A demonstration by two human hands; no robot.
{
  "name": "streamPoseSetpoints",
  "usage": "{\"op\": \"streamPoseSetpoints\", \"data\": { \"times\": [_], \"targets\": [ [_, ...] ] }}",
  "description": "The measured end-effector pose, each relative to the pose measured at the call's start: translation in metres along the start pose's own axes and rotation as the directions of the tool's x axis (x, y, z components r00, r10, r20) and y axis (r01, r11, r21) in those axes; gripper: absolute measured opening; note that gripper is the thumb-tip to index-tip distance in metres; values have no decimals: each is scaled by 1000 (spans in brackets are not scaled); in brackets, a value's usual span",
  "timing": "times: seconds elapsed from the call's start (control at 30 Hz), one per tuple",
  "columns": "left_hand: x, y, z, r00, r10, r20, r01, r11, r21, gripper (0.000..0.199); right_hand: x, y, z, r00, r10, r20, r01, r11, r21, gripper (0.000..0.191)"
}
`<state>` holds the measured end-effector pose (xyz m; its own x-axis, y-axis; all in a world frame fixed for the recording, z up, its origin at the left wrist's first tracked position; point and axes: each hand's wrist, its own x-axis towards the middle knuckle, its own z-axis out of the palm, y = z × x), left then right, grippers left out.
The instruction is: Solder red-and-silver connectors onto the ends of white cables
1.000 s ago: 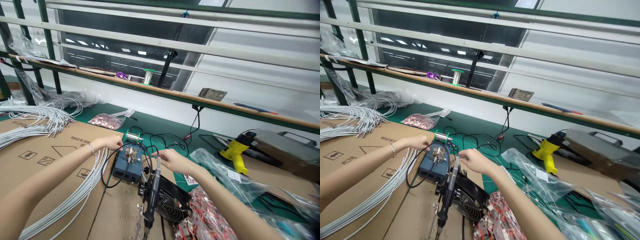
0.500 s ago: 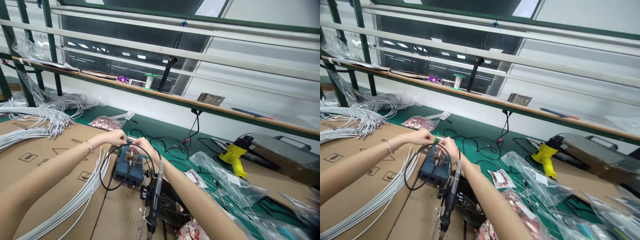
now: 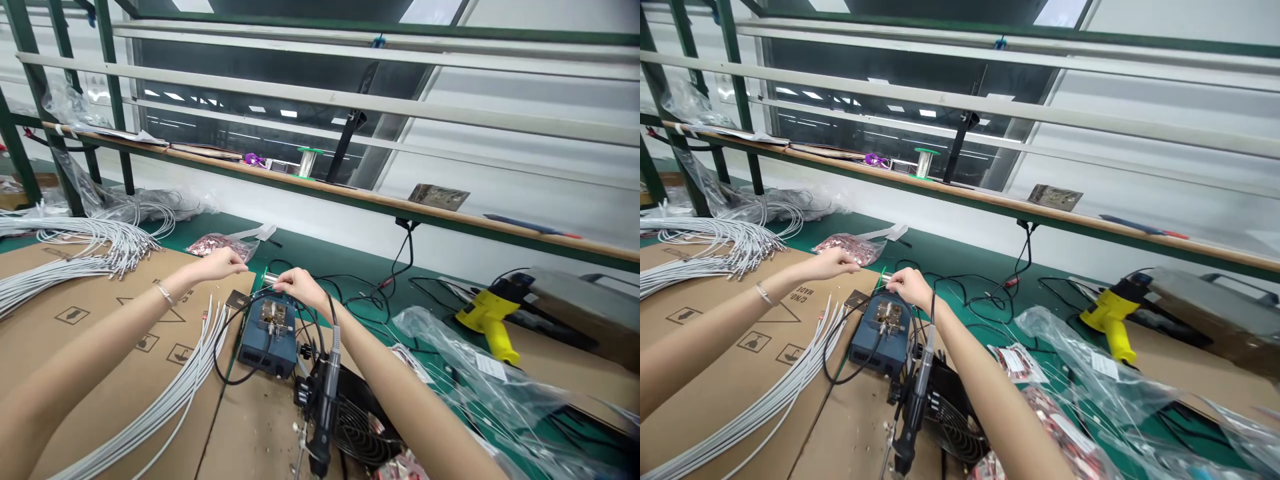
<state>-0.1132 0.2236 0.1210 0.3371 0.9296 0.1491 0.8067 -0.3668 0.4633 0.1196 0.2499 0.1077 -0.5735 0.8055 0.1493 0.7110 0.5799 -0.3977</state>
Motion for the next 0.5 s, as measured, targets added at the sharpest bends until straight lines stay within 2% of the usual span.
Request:
{"op": "streamPoseSetpoints", "data": {
  "times": [0.13, 0.27, 0.4, 0.5],
  "targets": [
    [27, 25, 19, 982, 71, 176, -59, 996, -73, 25, 8, -3, -1, 1000, -20, 3, 20, 1000, -23, 23],
    [46, 31, 32, 951, 81, 299, -41, 990, -138, 22, 9, -3, 2, 998, 0, -69, -4, 999, -51, 20],
    [61, 24, 46, 962, 50, 268, -4, 985, -170, 23, -16, -1, 14, 985, 42, -164, -61, 992, -112, 51],
    [66, 24, 62, 981, 18, 193, 19, 982, -188, 24, -50, 3, 22, 993, 21, -119, -40, 987, -156, 64]
  ]
}}
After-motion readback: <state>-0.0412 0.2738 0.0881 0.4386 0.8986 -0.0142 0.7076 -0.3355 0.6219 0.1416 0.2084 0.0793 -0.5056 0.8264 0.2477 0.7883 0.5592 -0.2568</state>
